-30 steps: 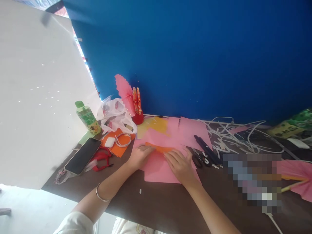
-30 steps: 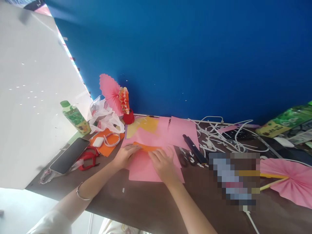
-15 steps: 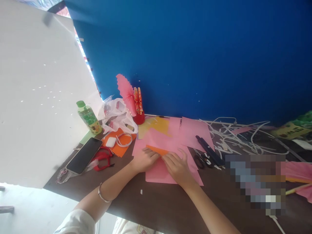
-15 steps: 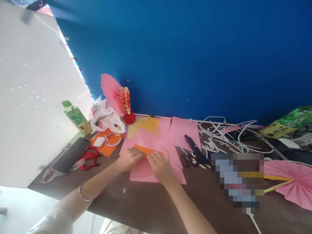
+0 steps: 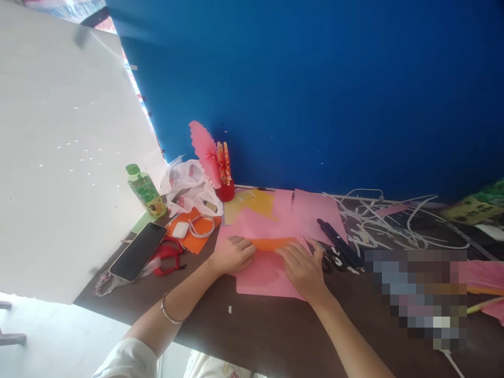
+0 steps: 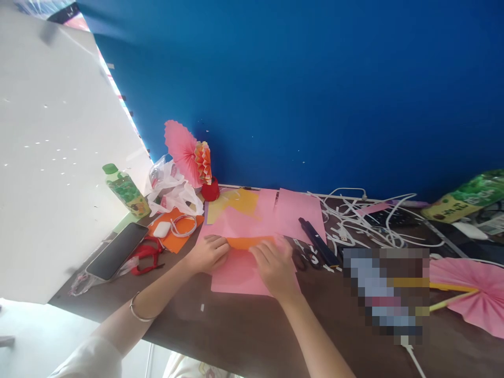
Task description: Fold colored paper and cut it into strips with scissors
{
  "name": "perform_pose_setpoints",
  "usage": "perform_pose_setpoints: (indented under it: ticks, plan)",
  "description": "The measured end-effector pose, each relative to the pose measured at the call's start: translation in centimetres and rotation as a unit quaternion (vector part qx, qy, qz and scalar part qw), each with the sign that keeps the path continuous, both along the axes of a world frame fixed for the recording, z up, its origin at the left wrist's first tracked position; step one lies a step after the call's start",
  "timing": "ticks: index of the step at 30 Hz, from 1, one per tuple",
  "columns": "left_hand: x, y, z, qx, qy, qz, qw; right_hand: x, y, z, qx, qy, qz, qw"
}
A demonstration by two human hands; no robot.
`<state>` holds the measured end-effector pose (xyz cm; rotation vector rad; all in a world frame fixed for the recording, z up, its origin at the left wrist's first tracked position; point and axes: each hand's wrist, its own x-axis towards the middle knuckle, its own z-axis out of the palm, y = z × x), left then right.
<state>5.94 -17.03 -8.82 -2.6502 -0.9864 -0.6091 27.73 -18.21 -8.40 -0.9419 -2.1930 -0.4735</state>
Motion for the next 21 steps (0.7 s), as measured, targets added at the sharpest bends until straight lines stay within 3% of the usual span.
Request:
perform_pose_setpoints:
  ticks: [4,8,12,14,16,19,21]
  plan:
    - [-0.2,0.0,0.2,-0.011,-0.010,0.017,1.000,0.5,0.1,0.2,0.036,0.021,-0.023,0.999]
    - [-1.2,0.3,-0.1,-0.071,-0.047,0.021,0.996,1.2,0.3,0.8,0.049,0.025,-0.036,0.998]
    - [-2.7,1.0,-0.8,-0.169,-0.193,0.087,0.963,2.6,0.8,1.4,0.069,0.088,-0.096,0.989]
    - [-2.7,1.2,-0.9,-0.256,-0.320,0.111,0.905,2.8,0.8,1.3,0.083,0.101,-0.104,0.986]
    - [-2.0,1.1,-1.0,-0.387,-0.450,0.094,0.799,2.4,0.5,1.1,0.074,0.084,-0.078,0.991]
    - [-0.5,0.7,-0.9,-0.547,-0.574,0.046,0.607,0.9,-0.2,0.5,0.041,0.031,-0.006,0.999]
    - [0.0,0.6,-0.9,-0.569,-0.615,0.036,0.546,0.1,-0.5,0.2,0.024,-0.008,0.029,0.999]
